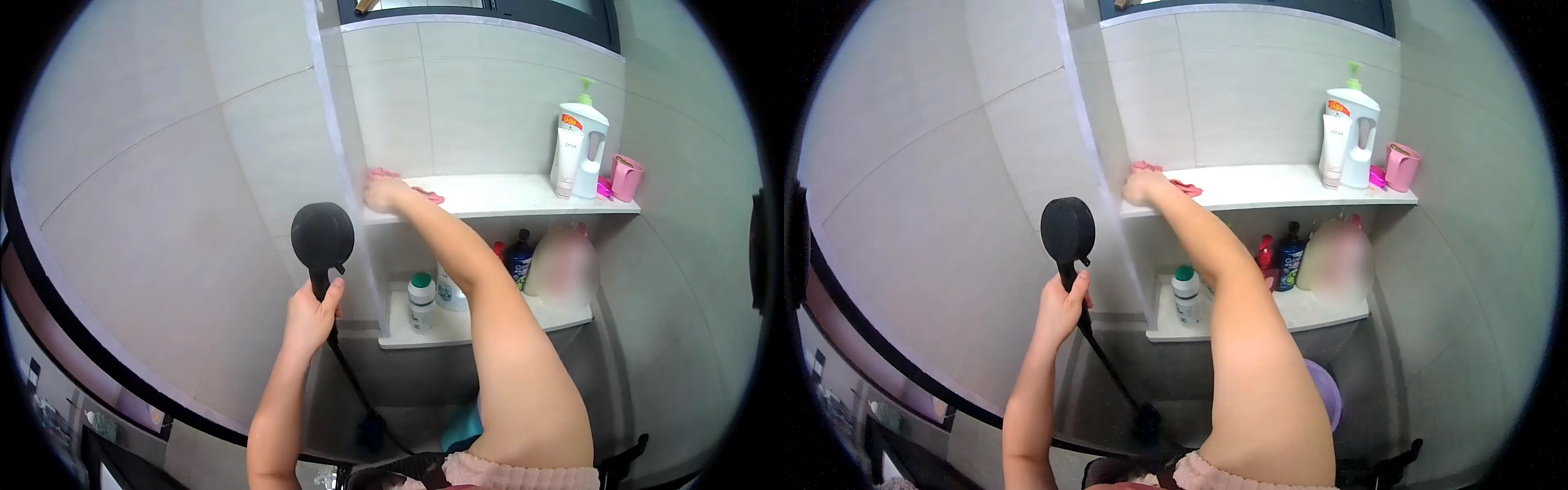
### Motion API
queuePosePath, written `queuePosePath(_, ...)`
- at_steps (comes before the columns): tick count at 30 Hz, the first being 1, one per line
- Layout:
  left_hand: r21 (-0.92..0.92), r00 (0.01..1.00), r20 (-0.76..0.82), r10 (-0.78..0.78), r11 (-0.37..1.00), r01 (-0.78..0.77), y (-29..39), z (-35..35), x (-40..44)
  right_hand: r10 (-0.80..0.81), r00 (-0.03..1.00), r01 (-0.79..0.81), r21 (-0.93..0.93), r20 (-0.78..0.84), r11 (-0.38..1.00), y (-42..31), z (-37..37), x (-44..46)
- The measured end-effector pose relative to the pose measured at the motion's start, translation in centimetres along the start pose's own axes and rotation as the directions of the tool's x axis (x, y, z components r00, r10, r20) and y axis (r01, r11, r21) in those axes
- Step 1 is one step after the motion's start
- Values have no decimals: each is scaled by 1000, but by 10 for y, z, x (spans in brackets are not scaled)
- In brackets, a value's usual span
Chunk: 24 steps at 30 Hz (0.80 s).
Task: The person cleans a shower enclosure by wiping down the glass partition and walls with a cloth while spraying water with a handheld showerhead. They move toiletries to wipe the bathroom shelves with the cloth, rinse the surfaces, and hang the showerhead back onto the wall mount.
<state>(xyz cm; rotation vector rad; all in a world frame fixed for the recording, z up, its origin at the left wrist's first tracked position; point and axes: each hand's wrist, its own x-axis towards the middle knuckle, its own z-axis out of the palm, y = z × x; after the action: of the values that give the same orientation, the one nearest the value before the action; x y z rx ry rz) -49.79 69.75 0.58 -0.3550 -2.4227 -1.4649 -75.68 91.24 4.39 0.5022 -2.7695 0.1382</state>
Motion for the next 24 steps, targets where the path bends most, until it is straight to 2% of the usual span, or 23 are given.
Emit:
queuePosePath(2, 65, 1000, 22, 8, 998, -9, 3, 8, 6, -233, 931, 302, -232, 281, 925, 5, -2, 2)
queuePosePath(3, 61, 1000, 26, 11, 998, -13, 2, 17, 12, -227, 932, 297, -236, 282, 925, 4, -11, -17)
queuePosePath(5, 51, 999, 20, 28, 998, -29, 2, 37, 28, -243, 968, 242, 16, 70, 970, -7, -45, -86)
queuePosePath(6, 47, 999, 25, 34, 998, -35, 10, 47, 34, -235, 969, 235, 11, 69, 972, 0, -56, -106)
queuePosePath(9, 68, 989, 104, 110, 991, -117, 23, 79, 56, -258, 966, 254, 161, 5, 954, 39, -68, -159)
queuePosePath(11, 56, 986, 124, 109, 992, -116, 39, 97, 65, -156, 987, 157, 38, -28, 987, 77, -76, -187)
queuePosePath(14, 78, 985, 135, 110, 990, -121, 46, 118, 80, -96, 981, 84, -76, -169, 994, 141, -77, -223)
queuePosePath(16, 148, 985, 127, 119, 979, -137, 42, 125, 89, -102, 968, 89, -66, -227, 994, 164, -81, -244)
queuePosePath(18, 156, 989, 117, 91, 982, -109, 40, 124, 89, 278, 928, -329, -193, -250, 925, 166, -92, -263)
queuePosePath(19, 120, 990, 114, 81, 988, -95, 38, 121, 89, 266, 931, -317, -196, -250, 928, 165, -92, -256)
queuePosePath(21, 63, 993, 89, 83, 994, -89, 38, 114, 87, 420, 884, -461, -224, -206, 859, 157, -87, -233)
queuePosePath(23, 94, 994, 73, 77, 992, -83, 37, 104, 83, 343, 939, -342, -123, -15, 932, 128, -87, -202)
queuePosePath(24, 115, 995, 57, 84, 989, -90, 39, 98, 83, 258, 966, -258, -59, -7, 964, 110, -78, -185)
